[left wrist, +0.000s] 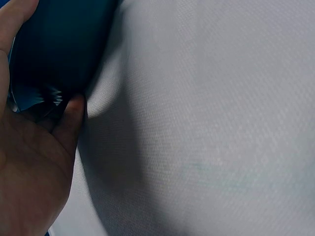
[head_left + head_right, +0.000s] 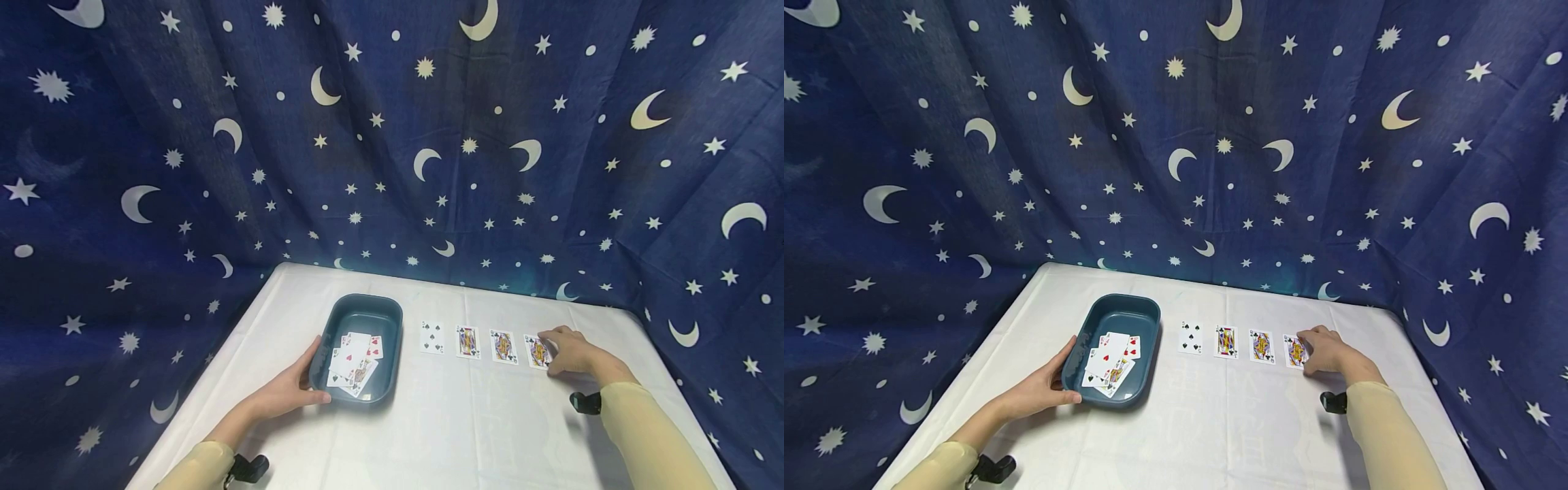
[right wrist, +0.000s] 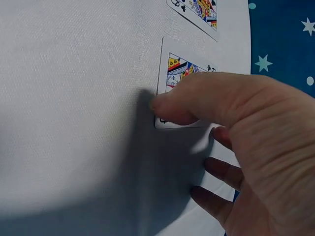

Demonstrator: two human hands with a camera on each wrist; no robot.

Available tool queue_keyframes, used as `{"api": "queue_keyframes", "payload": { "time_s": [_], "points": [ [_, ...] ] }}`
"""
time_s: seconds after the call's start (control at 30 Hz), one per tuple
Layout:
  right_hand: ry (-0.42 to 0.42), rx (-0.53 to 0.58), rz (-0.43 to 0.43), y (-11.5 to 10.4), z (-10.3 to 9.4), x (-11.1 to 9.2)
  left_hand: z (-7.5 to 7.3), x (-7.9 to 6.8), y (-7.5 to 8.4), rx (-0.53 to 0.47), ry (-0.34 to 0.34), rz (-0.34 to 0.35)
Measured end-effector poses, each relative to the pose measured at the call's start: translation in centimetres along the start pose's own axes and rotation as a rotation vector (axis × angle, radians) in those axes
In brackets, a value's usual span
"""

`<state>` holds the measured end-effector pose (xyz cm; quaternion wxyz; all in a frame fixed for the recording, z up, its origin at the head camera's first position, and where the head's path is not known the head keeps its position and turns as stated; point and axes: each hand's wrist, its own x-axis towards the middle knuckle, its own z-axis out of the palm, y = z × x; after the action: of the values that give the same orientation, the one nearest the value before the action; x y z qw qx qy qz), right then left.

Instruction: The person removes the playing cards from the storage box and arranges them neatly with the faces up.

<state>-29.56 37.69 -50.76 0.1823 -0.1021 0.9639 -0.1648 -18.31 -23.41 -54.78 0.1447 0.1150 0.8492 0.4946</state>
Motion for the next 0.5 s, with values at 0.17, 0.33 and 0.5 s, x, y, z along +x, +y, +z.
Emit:
{"api": "queue_keyframes", "payload": {
  "time_s": [0.17, 0.33, 0.5],
  "points": [
    [0.016, 0.000, 0.005, 0.0, 0.0, -0.2, 0.0, 0.1, 0.0, -0.019, -0.005, -0.011],
    [0.049, -0.011, 0.027, -0.4, 0.2, -0.2, 0.0, 0.2, 0.1, -0.013, -0.006, 0.006],
    [0.154, -0.068, 0.004, -1.7, 0.8, 0.3, 0.0, 0.1, 0.3, 0.017, 0.002, -0.015]
  ]
}}
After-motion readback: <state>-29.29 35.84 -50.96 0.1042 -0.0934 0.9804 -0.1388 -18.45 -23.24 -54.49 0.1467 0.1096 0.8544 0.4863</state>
